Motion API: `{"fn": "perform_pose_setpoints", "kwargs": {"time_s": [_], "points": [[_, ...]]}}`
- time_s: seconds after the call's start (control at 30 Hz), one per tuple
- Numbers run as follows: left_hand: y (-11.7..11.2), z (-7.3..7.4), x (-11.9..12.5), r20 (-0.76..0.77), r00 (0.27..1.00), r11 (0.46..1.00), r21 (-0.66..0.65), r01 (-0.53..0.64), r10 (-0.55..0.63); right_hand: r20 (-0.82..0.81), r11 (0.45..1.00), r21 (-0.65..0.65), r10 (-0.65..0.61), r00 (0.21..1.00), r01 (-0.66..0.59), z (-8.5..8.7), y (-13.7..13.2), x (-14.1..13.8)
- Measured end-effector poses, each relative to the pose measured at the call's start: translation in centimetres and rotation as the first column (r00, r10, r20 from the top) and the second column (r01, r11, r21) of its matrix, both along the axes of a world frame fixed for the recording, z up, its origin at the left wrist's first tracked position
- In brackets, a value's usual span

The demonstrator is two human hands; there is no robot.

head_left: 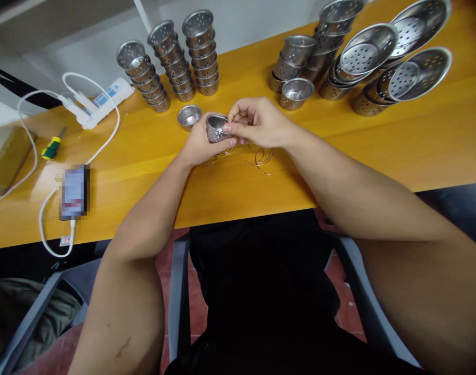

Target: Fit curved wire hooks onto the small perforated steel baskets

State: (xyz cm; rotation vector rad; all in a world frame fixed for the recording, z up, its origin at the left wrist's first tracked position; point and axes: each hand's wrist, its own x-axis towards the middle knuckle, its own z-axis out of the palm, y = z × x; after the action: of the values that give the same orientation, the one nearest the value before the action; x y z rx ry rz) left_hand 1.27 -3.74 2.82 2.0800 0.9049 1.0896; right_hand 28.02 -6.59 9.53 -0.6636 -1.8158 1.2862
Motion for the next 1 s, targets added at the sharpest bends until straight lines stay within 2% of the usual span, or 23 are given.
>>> {"fn": "perform_pose_setpoints", "kwargs": {"time_s": [0.27,0.47,0.67,0.77,0.83,0.93,1.0], "points": [[-0.1,0.8,-0.1,0.003,1.0,0.999,-0.035,0.005,-0.005,-0.045,0.999,0.042,0.032,0.998,-0.03,-0.2,0.1,-0.4],[-0.2,1.2,0.2,0.039,0.999,0.995,-0.102,0.0,0.004,-0.007,0.999,0.007,-0.035,0.999,0.035,-0.2,-0.1,-0.3],[-0.5,1.3,0.3,0.031,0.999,0.995,-0.099,-0.009,0.012,-0.004,0.999,0.004,-0.045,0.999,0.045,0.1,-0.3,-0.4],[-0.5,1.2,0.4,0.027,0.999,0.997,-0.073,-0.026,0.028,-0.005,0.996,0.055,-0.071,0.997,0.072,-0.3,-0.3,-0.4],[-0.3,1.1,0.5,0.026,0.998,0.998,-0.034,-0.049,0.05,-0.007,0.984,0.111,-0.143,0.99,0.143,-0.6,-0.2,-0.4],[0.1,1.0,0.3,0.035,0.994,0.994,0.017,-0.107,0.106,0.003,0.939,0.215,-0.274,0.962,0.267,-0.7,-0.2,-0.2],[0.4,0.8,0.2,0.043,0.987,0.988,0.03,-0.153,0.152,0.027,0.917,0.275,-0.309,0.951,0.29,-0.5,-0.3,0.0]]}}
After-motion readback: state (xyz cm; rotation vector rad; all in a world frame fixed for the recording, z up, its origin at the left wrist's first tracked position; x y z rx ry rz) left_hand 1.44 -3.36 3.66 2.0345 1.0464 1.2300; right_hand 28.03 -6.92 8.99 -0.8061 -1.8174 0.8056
